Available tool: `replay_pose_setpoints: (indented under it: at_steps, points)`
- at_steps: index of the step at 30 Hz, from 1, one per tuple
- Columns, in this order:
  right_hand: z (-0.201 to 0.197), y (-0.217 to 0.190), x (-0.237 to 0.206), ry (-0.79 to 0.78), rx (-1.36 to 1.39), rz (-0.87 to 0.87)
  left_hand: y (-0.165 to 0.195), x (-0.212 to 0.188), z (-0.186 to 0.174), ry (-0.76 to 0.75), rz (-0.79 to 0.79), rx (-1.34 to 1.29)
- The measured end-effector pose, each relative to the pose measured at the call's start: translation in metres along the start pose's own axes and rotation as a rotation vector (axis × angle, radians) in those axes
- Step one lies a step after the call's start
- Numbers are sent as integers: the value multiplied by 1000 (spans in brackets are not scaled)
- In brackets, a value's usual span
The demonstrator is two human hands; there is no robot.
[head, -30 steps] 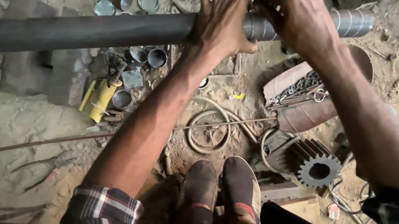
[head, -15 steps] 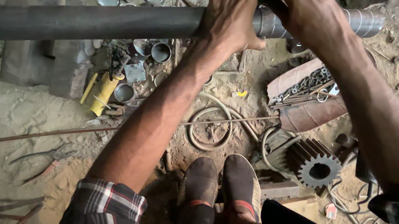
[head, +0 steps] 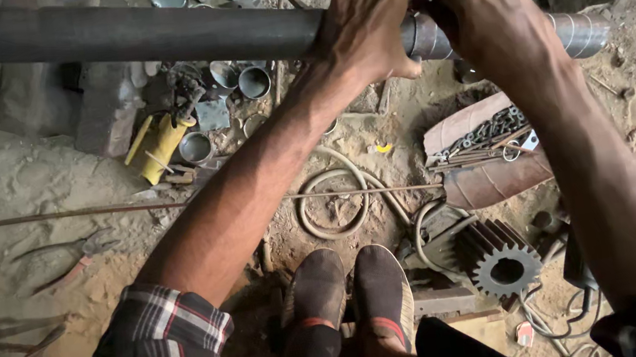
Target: The person places multiple small metal rings onto a long metal pipe, spacing them evenly along its length. The person repeatedly adjusts the rings by hand to ensure they are aligned and properly positioned.
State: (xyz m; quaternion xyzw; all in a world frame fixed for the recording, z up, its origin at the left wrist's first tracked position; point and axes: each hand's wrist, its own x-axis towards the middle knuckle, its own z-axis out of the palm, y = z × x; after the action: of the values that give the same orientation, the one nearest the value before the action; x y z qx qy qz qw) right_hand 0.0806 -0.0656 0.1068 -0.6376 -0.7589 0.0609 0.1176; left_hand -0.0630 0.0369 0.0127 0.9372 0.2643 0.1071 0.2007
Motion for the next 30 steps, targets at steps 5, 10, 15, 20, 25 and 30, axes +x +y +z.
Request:
replay_pose_setpoints:
  at_steps: [5,10,15,20,25,30]
  points:
    - [-2,-8,-3,-44,-80,10,0,-1,2,-30,3,-5]
    - [-2,-25,-20,-55,-53,83,1,-2,2,24,23,-10]
    - [2,-21,-30,117,86,77,1,-3,4,-3,20,38]
    - [0,-8,-37,253,49,98,-1,-4,8,33,57,74]
    - [11,-20,-36,201,-34,90,-1,-5,13,9,37,64]
    - [8,-27,-26,170,1,108,-5,-4,23,94,49,71]
